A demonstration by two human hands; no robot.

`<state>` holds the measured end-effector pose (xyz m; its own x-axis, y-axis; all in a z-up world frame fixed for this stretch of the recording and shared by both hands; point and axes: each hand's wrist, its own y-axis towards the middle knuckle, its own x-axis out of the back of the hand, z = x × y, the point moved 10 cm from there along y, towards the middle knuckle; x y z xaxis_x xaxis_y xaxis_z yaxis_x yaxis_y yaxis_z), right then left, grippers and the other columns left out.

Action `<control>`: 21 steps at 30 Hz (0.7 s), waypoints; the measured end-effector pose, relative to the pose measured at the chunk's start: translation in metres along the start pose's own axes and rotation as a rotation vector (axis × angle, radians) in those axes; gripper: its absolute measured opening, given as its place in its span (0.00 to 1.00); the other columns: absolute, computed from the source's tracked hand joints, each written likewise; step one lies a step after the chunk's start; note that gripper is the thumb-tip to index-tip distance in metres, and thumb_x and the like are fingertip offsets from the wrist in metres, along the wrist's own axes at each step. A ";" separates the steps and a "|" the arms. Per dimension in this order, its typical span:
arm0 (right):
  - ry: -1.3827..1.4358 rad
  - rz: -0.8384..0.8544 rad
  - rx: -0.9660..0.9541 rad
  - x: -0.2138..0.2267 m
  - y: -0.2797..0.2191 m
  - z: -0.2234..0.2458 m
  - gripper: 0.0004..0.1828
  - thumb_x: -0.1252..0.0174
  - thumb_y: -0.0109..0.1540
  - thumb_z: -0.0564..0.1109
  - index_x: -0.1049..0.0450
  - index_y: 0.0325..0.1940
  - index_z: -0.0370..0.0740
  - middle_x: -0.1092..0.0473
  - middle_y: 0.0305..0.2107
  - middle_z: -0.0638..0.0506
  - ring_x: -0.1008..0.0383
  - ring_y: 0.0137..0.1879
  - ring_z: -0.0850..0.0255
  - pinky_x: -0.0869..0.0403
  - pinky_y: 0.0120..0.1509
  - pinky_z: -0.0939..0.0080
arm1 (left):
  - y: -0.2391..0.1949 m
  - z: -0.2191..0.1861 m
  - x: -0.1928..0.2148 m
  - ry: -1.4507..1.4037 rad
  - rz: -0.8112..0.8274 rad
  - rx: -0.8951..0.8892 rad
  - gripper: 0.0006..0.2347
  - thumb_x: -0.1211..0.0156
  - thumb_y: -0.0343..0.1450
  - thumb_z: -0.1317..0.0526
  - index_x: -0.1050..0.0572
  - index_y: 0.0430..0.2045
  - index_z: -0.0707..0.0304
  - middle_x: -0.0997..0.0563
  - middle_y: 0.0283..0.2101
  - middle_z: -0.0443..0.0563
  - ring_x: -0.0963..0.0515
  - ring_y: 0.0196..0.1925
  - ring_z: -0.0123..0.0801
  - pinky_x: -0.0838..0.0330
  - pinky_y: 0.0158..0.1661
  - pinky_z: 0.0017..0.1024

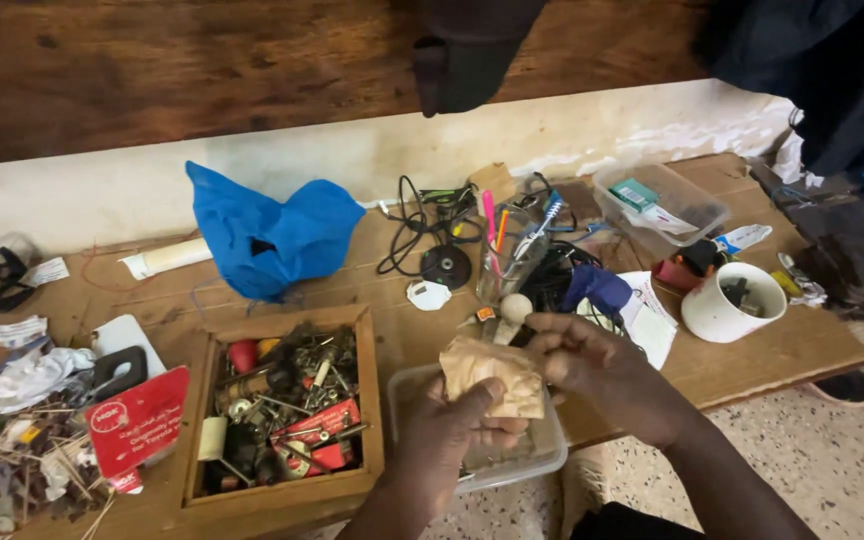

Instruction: The person sorts small hardware and miscellaneous items on a low wooden table. They transfer items from a clear plastic container into a wooden box, then move contents from a white cup into the plastic container, and finally place a coiled black cable into the container.

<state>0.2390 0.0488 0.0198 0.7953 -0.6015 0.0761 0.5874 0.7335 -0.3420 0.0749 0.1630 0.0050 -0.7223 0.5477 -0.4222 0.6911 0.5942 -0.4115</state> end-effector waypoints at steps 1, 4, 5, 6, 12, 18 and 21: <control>0.002 0.059 0.034 -0.008 -0.002 0.003 0.38 0.35 0.56 0.50 0.26 0.72 0.41 0.22 0.49 0.44 0.21 0.48 0.52 0.19 0.41 0.52 | 0.005 0.012 0.001 -0.030 0.019 0.037 0.10 0.31 0.67 0.72 0.16 0.40 0.84 0.10 0.33 0.79 0.10 0.25 0.59 0.14 0.24 0.41; 0.060 0.164 0.091 -0.017 -0.002 -0.002 0.36 0.30 0.57 0.43 0.27 0.71 0.42 0.24 0.49 0.47 0.23 0.53 0.55 0.20 0.48 0.52 | 0.008 0.028 0.000 -0.047 0.044 0.107 0.15 0.30 0.66 0.67 0.16 0.46 0.78 0.10 0.37 0.75 0.10 0.30 0.59 0.13 0.30 0.45; 0.116 0.211 0.117 -0.020 -0.001 -0.003 0.34 0.29 0.57 0.41 0.26 0.69 0.41 0.23 0.50 0.47 0.23 0.57 0.54 0.22 0.56 0.52 | 0.008 0.031 -0.001 -0.034 0.049 0.135 0.18 0.28 0.65 0.63 0.16 0.47 0.74 0.09 0.38 0.72 0.10 0.32 0.58 0.13 0.33 0.46; 0.118 0.211 0.115 -0.020 -0.007 0.006 0.34 0.29 0.57 0.41 0.26 0.69 0.41 0.23 0.50 0.47 0.23 0.57 0.54 0.22 0.56 0.52 | 0.008 0.032 0.000 -0.033 0.048 0.137 0.18 0.28 0.65 0.63 0.16 0.47 0.74 0.09 0.38 0.72 0.10 0.32 0.58 0.13 0.33 0.46; -0.021 0.341 0.216 -0.035 -0.007 0.005 0.32 0.29 0.59 0.36 0.27 0.68 0.42 0.24 0.53 0.49 0.23 0.56 0.58 0.17 0.52 0.54 | 0.018 0.053 0.006 -0.054 0.049 0.200 0.12 0.33 0.70 0.65 0.16 0.46 0.70 0.10 0.37 0.68 0.11 0.33 0.56 0.15 0.33 0.46; -0.103 0.054 0.045 -0.015 -0.005 0.020 0.26 0.47 0.67 0.58 0.12 0.39 0.35 0.11 0.37 0.42 0.11 0.45 0.52 0.19 0.52 0.51 | 0.001 0.041 -0.013 -0.057 0.142 0.228 0.17 0.33 0.68 0.66 0.18 0.52 0.72 0.10 0.50 0.66 0.11 0.41 0.59 0.13 0.38 0.51; 0.238 0.019 -0.016 -0.008 0.005 -0.007 0.23 0.41 0.65 0.52 0.15 0.51 0.29 0.15 0.45 0.37 0.15 0.50 0.48 0.20 0.55 0.48 | 0.001 0.039 -0.012 -0.006 0.153 0.230 0.16 0.30 0.66 0.67 0.19 0.49 0.73 0.10 0.52 0.68 0.10 0.47 0.60 0.12 0.43 0.49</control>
<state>0.2342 0.0549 0.0113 0.7472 -0.6468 -0.1525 0.5688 0.7412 -0.3565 0.0857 0.1340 -0.0222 -0.6096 0.6167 -0.4982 0.7802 0.3555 -0.5146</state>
